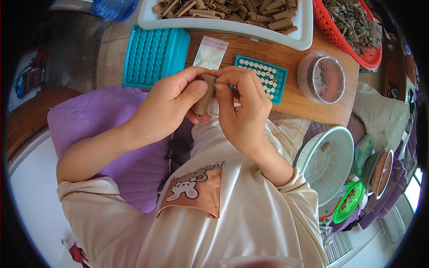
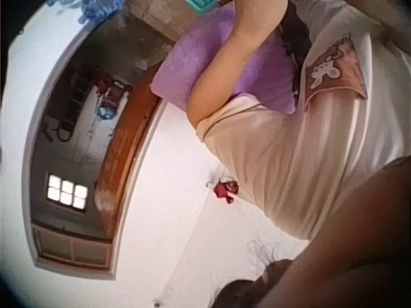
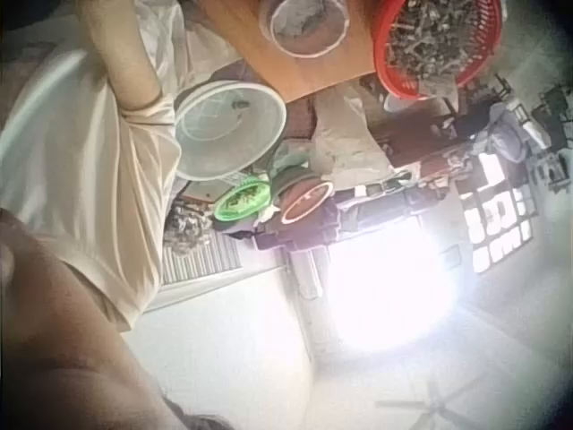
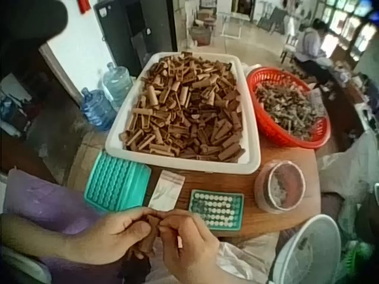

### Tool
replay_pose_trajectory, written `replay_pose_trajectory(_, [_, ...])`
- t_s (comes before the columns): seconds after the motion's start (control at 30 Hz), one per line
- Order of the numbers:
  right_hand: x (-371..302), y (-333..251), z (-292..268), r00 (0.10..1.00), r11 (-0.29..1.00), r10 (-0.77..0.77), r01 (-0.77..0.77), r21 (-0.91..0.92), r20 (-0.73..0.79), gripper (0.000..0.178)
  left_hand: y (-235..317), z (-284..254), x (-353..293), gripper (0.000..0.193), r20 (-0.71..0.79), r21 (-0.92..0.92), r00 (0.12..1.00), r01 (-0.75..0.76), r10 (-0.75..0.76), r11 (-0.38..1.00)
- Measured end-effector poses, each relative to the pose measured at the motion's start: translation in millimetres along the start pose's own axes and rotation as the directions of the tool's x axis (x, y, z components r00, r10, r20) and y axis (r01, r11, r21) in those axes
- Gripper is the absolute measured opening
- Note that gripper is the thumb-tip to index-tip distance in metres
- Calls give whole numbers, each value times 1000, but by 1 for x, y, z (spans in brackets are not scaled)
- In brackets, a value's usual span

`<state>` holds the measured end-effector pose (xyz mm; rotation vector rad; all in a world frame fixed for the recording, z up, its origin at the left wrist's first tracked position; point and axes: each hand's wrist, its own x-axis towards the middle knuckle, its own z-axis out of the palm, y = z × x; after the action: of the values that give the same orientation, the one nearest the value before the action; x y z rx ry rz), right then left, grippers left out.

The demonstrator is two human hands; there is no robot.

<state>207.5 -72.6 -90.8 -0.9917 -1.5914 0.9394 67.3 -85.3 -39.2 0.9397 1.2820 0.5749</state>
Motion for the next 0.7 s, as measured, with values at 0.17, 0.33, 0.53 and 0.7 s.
replay_pose_trajectory(0.17, [-1,2,1,999,999,28,-28,36,21,9,1,-2,1,32,1,-52,999,50,-50,997])
replay_pose_trajectory(0.33, [5,5,-3,996,993,65,-71,93,69,9,4,-3,2,31,4,-20,999,54,-54,998])
replay_pose_trajectory(0.53, [13,-3,-28,971,990,-141,137,35,193,13,-5,1,-1,32,41,-37,994,-101,102,994])
replay_pose_trajectory(0.7, [4,9,-31,968,923,190,-233,306,163,22,2,1,-3,27,-4,190,901,-425,433,885])
